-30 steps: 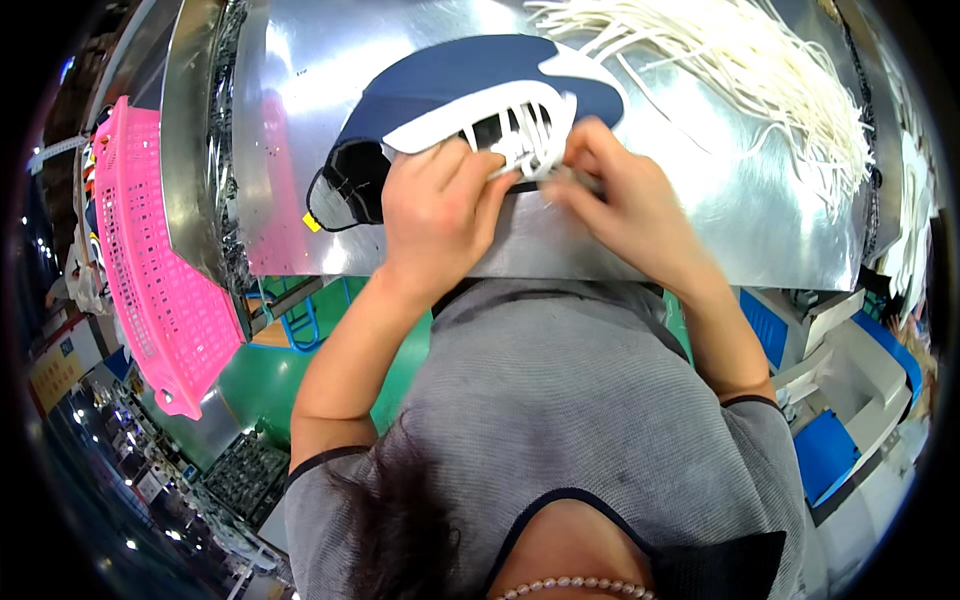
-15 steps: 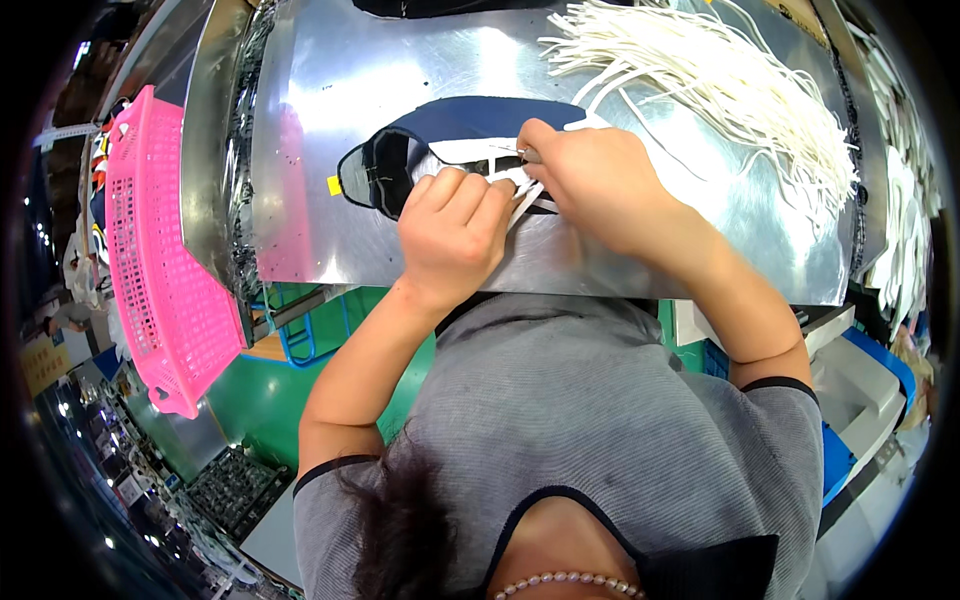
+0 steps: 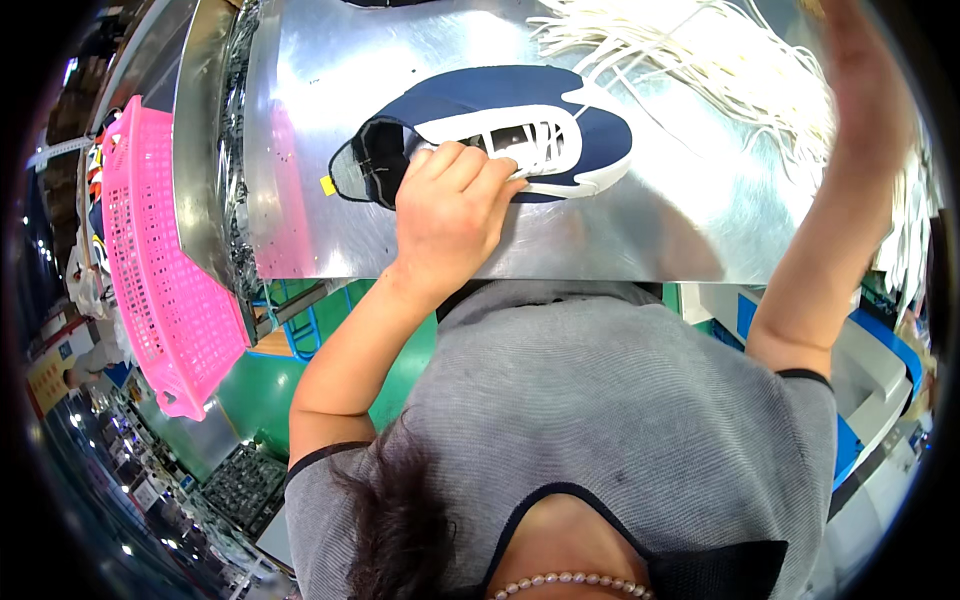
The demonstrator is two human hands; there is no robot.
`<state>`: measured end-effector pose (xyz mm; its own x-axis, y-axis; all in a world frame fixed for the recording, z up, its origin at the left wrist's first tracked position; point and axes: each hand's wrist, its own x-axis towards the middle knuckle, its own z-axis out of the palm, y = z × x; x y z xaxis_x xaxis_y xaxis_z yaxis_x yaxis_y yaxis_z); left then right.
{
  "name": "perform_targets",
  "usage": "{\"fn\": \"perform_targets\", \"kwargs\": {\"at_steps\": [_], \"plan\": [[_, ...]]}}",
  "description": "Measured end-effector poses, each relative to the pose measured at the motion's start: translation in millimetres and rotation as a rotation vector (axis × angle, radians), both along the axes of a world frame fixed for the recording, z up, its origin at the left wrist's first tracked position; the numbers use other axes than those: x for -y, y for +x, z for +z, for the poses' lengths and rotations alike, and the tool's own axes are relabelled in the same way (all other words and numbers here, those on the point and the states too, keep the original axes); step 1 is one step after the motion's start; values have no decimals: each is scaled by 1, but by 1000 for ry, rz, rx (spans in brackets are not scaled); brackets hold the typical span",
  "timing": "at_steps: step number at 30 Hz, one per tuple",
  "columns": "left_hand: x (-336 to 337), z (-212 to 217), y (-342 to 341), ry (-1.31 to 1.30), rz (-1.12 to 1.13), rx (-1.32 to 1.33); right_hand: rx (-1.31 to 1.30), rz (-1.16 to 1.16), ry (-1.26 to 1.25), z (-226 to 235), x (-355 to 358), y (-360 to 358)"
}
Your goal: The person threads white shoelaces through the eyelets of a blue and white sneaker upper using a small metal tool, repeating the process across multiple uppers on a metal workbench.
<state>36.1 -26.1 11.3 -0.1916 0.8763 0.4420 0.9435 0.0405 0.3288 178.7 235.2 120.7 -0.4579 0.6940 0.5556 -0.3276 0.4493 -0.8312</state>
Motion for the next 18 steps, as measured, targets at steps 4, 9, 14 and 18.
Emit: {"fn": "perform_targets", "kwargs": {"at_steps": [4,9,14,18], "plan": [[10,7,-1,-109,135,288,368,474,-372,-91,77,-19],[-2,24,-14,-269,357,723,549,591,-441,-98,85,-44],[-3,0,-23,-172,372,540,433,998,-808,-83,75,-48],[-6,1,-19,-76,417,601,577,788,-573,-84,73,-53]]}}
